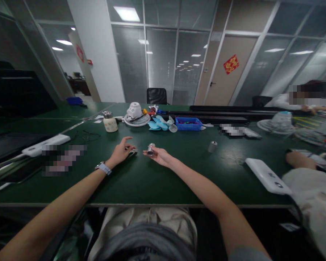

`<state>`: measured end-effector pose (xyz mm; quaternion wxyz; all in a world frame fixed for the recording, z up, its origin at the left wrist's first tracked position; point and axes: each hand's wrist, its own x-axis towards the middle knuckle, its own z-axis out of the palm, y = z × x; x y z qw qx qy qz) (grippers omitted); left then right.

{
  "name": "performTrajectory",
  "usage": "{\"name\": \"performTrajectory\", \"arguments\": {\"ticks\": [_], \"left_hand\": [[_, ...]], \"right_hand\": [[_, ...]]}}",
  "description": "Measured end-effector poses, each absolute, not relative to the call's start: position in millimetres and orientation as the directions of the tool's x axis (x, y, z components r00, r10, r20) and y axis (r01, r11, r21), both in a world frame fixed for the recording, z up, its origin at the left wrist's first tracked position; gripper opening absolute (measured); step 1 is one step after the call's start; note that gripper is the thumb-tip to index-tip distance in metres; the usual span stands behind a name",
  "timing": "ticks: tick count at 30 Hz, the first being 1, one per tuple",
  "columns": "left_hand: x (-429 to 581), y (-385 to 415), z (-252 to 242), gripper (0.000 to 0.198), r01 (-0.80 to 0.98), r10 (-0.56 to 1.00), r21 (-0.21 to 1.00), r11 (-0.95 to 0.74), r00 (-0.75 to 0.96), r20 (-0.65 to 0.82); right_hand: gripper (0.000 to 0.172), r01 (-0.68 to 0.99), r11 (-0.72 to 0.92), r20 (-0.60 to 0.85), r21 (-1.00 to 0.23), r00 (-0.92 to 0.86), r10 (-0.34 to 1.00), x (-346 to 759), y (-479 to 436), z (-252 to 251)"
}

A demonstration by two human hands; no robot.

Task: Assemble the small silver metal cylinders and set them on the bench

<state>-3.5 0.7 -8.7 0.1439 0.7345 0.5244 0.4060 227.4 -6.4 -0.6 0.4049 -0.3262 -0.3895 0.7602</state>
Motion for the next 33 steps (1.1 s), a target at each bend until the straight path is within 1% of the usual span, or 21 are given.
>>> {"name": "performTrajectory", "arguments": {"ticks": [2, 3, 4, 6, 7, 8, 10, 11, 12, 14, 17, 19, 21, 25, 28, 30, 31, 33], "left_hand": [[-3.8, 1.3, -9.2, 0.045, 0.657, 0.886, 0.632, -0.412, 0.126, 0.447], [-4.1, 1.6, -9.3, 0.045, 0.657, 0.885, 0.630, -0.414, 0.129, 0.447], [-4.3, 1.8, -9.4, 0.044, 0.658, 0.885, 0.628, -0.415, 0.130, 0.448], [-4.8, 2.0, -9.4, 0.044, 0.660, 0.884, 0.625, -0.417, 0.132, 0.449], [-5.0, 2.0, -9.4, 0.044, 0.659, 0.883, 0.625, -0.419, 0.135, 0.449], [-5.1, 2.0, -9.4, 0.044, 0.658, 0.883, 0.624, -0.421, 0.138, 0.450], [-5.3, 1.9, -9.4, 0.043, 0.655, 0.881, 0.624, -0.427, 0.145, 0.450], [-5.3, 1.9, -9.4, 0.043, 0.655, 0.880, 0.622, -0.429, 0.147, 0.452], [-5.3, 2.0, -9.5, 0.043, 0.657, 0.878, 0.619, -0.431, 0.149, 0.454], [-5.1, 2.2, -9.9, 0.043, 0.659, 0.875, 0.611, -0.438, 0.157, 0.458], [-5.1, 2.7, -10.6, 0.042, 0.658, 0.875, 0.610, -0.441, 0.164, 0.456], [-5.2, 2.9, -11.2, 0.042, 0.658, 0.876, 0.611, -0.440, 0.164, 0.453], [-5.4, 3.0, -11.6, 0.042, 0.661, 0.879, 0.611, -0.436, 0.165, 0.448], [-5.2, 2.2, -11.3, 0.042, 0.666, 0.886, 0.613, -0.425, 0.170, 0.431], [-4.1, 0.7, -9.6, 0.041, 0.658, 0.886, 0.619, -0.429, 0.172, 0.431], [-3.4, -0.3, -8.3, 0.039, 0.660, 0.883, 0.614, -0.433, 0.172, 0.438], [-3.1, -0.5, -7.7, 0.038, 0.667, 0.882, 0.608, -0.431, 0.167, 0.441], [-3.0, -0.4, -6.7, 0.036, 0.691, 0.882, 0.597, -0.409, 0.131, 0.453]], "right_hand": [[0.019, -0.332, -0.296, -0.136, -0.896, -0.429, 0.893, 225.2, -6.6, -3.8], [0.025, -0.301, -0.233, -0.100, -0.925, -0.397, 0.912, 224.6, -6.8, -5.8], [0.032, -0.246, -0.150, -0.055, -0.958, -0.354, 0.933, 224.8, -6.9, -7.7], [0.045, -0.066, 0.059, 0.075, -0.996, -0.262, 0.962, 229.6, -5.3, -10.1], [0.048, 0.044, 0.174, 0.160, -0.984, -0.223, 0.962, 235.0, -3.2, -10.0], [0.048, 0.157, 0.283, 0.252, -0.946, -0.195, 0.948, 242.8, 0.2, -8.9], [0.044, 0.374, 0.444, 0.418, -0.815, -0.152, 0.896, 265.6, 10.4, -4.5], [0.041, 0.481, 0.475, 0.480, -0.736, -0.124, 0.869, 280.3, 16.9, -1.9], [0.040, 0.588, 0.468, 0.525, -0.659, -0.086, 0.847, 296.8, 23.8, 0.2], [0.039, 0.758, 0.367, 0.577, -0.539, 0.015, 0.817, 332.7, 37.2, 1.7], [0.040, 0.878, 0.161, 0.576, -0.452, 0.149, 0.804, 383.6, 51.7, -4.6], [0.040, 0.893, 0.047, 0.551, -0.448, 0.234, 0.801, 408.5, 57.3, -12.3], [0.040, 0.877, -0.023, 0.530, -0.480, 0.311, 0.789, 423.9, 61.6, -20.0], [0.040, 0.800, -0.063, 0.498, -0.596, 0.431, 0.752, 432.9, 71.7, -29.8], [0.044, 0.750, -0.091, 0.466, -0.655, 0.497, 0.732, 430.9, 76.5, -30.7], [0.052, 0.780, -0.105, 0.501, -0.616, 0.491, 0.713, 424.4, 74.4, -27.1], [0.057, 0.818, -0.095, 0.546, -0.568, 0.460, 0.700, 418.0, 71.2, -24.1], [0.064, 0.900, -0.014, 0.653, -0.435, 0.326, 0.684, 395.8, 61.2, -16.6]]}}
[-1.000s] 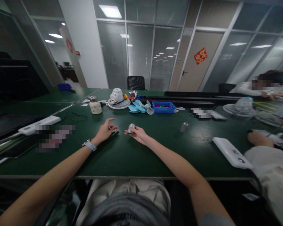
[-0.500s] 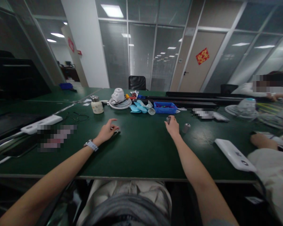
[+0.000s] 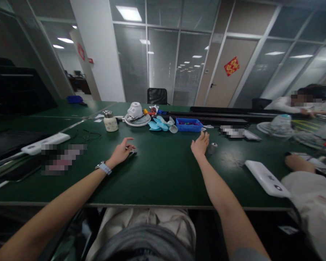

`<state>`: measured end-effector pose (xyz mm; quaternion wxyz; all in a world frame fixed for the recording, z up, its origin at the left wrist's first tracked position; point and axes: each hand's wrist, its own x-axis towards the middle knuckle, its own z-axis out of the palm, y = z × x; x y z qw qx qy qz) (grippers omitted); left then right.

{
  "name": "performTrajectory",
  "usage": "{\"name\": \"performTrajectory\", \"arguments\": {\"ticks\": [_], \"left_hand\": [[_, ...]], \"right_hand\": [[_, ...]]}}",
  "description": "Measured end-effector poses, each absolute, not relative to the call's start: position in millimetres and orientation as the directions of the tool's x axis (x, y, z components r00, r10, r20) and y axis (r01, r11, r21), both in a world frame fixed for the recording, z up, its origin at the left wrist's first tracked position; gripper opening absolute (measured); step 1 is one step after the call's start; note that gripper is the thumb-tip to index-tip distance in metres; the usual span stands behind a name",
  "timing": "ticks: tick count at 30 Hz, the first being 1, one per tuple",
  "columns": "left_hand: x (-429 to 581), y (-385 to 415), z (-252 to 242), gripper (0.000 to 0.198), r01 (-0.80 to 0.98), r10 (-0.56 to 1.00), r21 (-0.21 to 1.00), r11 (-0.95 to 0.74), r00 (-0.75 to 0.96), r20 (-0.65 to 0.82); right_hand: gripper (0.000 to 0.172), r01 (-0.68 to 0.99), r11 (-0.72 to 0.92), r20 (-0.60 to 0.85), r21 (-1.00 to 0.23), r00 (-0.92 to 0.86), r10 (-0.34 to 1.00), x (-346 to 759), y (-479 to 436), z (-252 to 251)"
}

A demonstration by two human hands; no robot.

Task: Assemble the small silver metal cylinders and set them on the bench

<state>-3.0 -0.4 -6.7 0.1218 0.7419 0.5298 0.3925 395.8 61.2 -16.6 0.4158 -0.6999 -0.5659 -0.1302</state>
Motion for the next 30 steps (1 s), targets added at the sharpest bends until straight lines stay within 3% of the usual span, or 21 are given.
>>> {"name": "performTrajectory", "arguments": {"ticks": [3, 6, 8, 12, 17, 22, 27, 30], "left_hand": [[-4.3, 0.7, -6.0, 0.032, 0.726, 0.877, 0.596, -0.344, 0.023, 0.479], [-7.1, 1.2, -5.4, 0.030, 0.741, 0.876, 0.615, -0.270, -0.076, 0.476], [-9.2, 0.8, -4.7, 0.028, 0.753, 0.867, 0.616, -0.230, -0.129, 0.481], [-10.9, -0.1, -3.0, 0.026, 0.783, 0.838, 0.581, -0.221, -0.152, 0.524], [-7.9, 0.9, -3.1, 0.028, 0.795, 0.861, 0.562, -0.227, -0.106, 0.497], [-6.6, 0.3, -4.7, 0.028, 0.780, 0.878, 0.582, -0.228, -0.094, 0.470], [-6.7, -1.5, -4.0, 0.028, 0.774, 0.881, 0.591, -0.226, -0.097, 0.464], [-6.3, -1.7, -3.3, 0.028, 0.773, 0.879, 0.593, -0.225, -0.102, 0.466]], "right_hand": [[0.053, 0.919, 0.267, 0.687, -0.289, 0.004, 0.727, 335.6, 41.3, -8.1], [0.046, 0.789, 0.520, 0.539, -0.327, -0.297, 0.789, 255.7, 24.0, -8.7], [0.048, 0.723, 0.578, 0.465, -0.380, -0.391, 0.795, 206.8, 17.4, -11.9], [0.031, 0.722, 0.593, 0.464, -0.357, -0.414, 0.783, 154.3, 16.3, -15.3], [0.017, 0.749, 0.553, 0.459, -0.365, -0.371, 0.807, 169.4, 19.6, -14.9], [0.018, 0.730, 0.543, 0.440, -0.414, -0.362, 0.822, 200.9, 13.8, -12.6], [0.028, 0.656, 0.487, 0.437, -0.577, -0.256, 0.863, 212.3, 10.1, -11.9], [0.033, 0.656, 0.492, 0.462, -0.573, -0.237, 0.855, 208.5, 13.5, -12.1]]}}
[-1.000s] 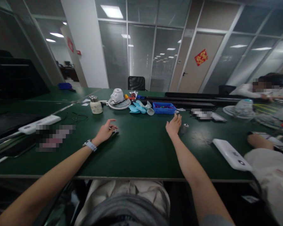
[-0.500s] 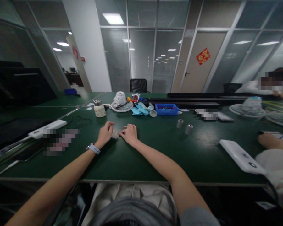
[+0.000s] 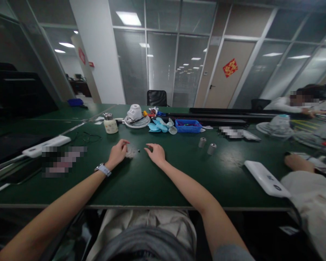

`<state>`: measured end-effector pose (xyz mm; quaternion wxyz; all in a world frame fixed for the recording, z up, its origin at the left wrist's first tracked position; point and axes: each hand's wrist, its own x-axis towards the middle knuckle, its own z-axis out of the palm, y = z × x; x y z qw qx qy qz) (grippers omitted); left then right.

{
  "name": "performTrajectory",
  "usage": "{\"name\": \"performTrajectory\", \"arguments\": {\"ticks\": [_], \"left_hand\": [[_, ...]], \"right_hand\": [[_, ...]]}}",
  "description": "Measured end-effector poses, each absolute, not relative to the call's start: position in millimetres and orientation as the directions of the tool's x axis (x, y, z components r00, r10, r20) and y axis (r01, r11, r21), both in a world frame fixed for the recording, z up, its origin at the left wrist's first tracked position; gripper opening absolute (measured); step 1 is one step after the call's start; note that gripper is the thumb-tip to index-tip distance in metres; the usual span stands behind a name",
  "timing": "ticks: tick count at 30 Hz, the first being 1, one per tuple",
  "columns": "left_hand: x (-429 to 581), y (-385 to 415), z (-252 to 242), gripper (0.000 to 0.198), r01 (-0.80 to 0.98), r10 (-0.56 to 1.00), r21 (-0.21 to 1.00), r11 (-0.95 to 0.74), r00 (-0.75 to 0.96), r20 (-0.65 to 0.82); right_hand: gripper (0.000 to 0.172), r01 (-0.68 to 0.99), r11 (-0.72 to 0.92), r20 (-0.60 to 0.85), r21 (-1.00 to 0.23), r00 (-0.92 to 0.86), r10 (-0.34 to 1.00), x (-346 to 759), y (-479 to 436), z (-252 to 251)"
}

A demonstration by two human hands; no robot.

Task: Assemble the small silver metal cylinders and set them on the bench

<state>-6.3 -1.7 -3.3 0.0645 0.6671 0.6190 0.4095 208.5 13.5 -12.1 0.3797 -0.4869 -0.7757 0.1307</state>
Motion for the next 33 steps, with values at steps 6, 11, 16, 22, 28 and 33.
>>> {"name": "performTrajectory", "arguments": {"ticks": [6, 11, 16, 22, 28, 33], "left_hand": [[-6.5, -1.1, -3.1, 0.029, 0.773, 0.872, 0.595, -0.222, -0.116, 0.476], [-6.6, -3.0, -1.1, 0.029, 0.777, 0.873, 0.588, -0.224, -0.108, 0.475], [-4.7, -5.2, 1.5, 0.029, 0.781, 0.884, 0.585, -0.221, -0.093, 0.457], [-0.9, -5.0, 1.4, 0.029, 0.793, 0.893, 0.571, -0.212, -0.080, 0.443], [-0.5, -6.4, 3.1, 0.029, 0.787, 0.905, 0.582, -0.206, -0.072, 0.419], [-1.3, -6.3, 3.3, 0.028, 0.788, 0.900, 0.576, -0.220, -0.064, 0.432]], "right_hand": [[0.022, 0.656, 0.585, 0.426, -0.478, -0.409, 0.807, 177.8, 29.0, -17.0], [0.018, 0.669, 0.574, 0.435, -0.473, -0.389, 0.812, 172.5, 29.6, -15.7], [0.025, 0.794, 0.507, 0.640, -0.335, -0.203, 0.741, 250.6, 25.9, -6.2], [0.029, 0.954, 0.045, 0.803, -0.295, 0.222, 0.552, 399.8, 44.7, 6.5], [0.031, 0.933, -0.073, 0.746, -0.352, 0.327, 0.580, 448.2, 61.0, -1.3], [0.031, 0.916, -0.083, 0.740, -0.392, 0.367, 0.564, 444.3, 62.0, -1.8]]}}
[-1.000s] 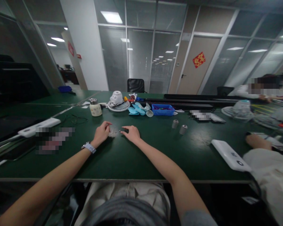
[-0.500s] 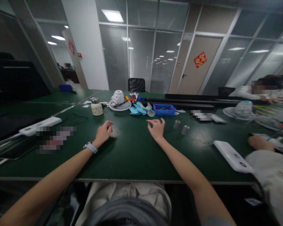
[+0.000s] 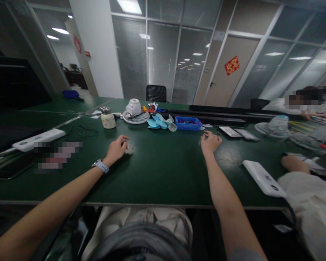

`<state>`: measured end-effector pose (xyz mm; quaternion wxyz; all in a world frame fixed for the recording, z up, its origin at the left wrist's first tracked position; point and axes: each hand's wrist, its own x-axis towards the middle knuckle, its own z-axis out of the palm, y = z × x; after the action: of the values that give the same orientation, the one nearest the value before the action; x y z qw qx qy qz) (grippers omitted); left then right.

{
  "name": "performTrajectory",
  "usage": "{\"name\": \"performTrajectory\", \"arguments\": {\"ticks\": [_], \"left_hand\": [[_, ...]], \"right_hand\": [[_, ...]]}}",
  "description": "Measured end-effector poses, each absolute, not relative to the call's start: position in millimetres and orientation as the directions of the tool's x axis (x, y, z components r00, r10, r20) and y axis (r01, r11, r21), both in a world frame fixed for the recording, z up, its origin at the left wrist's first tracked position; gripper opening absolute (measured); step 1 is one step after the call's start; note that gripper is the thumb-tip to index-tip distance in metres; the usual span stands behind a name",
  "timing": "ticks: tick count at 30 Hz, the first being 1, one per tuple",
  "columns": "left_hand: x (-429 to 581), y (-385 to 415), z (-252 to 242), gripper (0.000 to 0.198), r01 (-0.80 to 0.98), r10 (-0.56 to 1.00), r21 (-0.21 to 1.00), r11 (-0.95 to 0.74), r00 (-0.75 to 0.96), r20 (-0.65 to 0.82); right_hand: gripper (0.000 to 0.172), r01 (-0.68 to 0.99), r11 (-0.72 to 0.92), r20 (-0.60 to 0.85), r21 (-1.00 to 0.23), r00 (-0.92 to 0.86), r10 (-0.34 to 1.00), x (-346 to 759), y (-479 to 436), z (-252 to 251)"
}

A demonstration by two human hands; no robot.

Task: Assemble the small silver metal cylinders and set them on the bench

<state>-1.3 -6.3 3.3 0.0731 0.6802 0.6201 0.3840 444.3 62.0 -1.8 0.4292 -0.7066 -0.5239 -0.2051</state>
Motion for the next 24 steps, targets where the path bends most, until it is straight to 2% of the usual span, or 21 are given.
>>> {"name": "performTrajectory", "arguments": {"ticks": [6, 12, 15, 20, 22, 24], "left_hand": [[-1.2, -6.7, 3.3, 0.029, 0.785, 0.897, 0.577, -0.224, -0.065, 0.436], [-1.3, -7.8, 3.5, 0.029, 0.783, 0.903, 0.583, -0.216, -0.068, 0.425], [-1.1, -8.6, 3.9, 0.029, 0.782, 0.906, 0.587, -0.210, -0.070, 0.417], [-0.3, -9.2, 4.6, 0.029, 0.779, 0.907, 0.594, -0.201, -0.081, 0.413], [0.1, -9.3, 4.7, 0.029, 0.780, 0.908, 0.590, -0.208, -0.071, 0.413], [0.1, -9.5, 4.7, 0.029, 0.783, 0.909, 0.586, -0.210, -0.063, 0.411]], "right_hand": [[0.034, 0.914, -0.156, 0.669, -0.374, 0.383, 0.637, 443.6, 57.1, 4.4], [0.033, 0.876, -0.168, 0.579, -0.453, 0.432, 0.692, 447.6, 58.1, 8.7], [0.034, 0.873, -0.196, 0.544, -0.446, 0.438, 0.715, 454.4, 56.7, 13.2], [0.059, 0.849, -0.291, 0.374, -0.441, 0.469, 0.800, 478.2, 45.5, 22.9], [0.055, 0.833, -0.299, 0.273, -0.465, 0.456, 0.847, 487.8, 39.4, 25.1], [0.042, 0.822, -0.314, 0.213, -0.476, 0.454, 0.865, 494.0, 33.7, 27.2]]}}
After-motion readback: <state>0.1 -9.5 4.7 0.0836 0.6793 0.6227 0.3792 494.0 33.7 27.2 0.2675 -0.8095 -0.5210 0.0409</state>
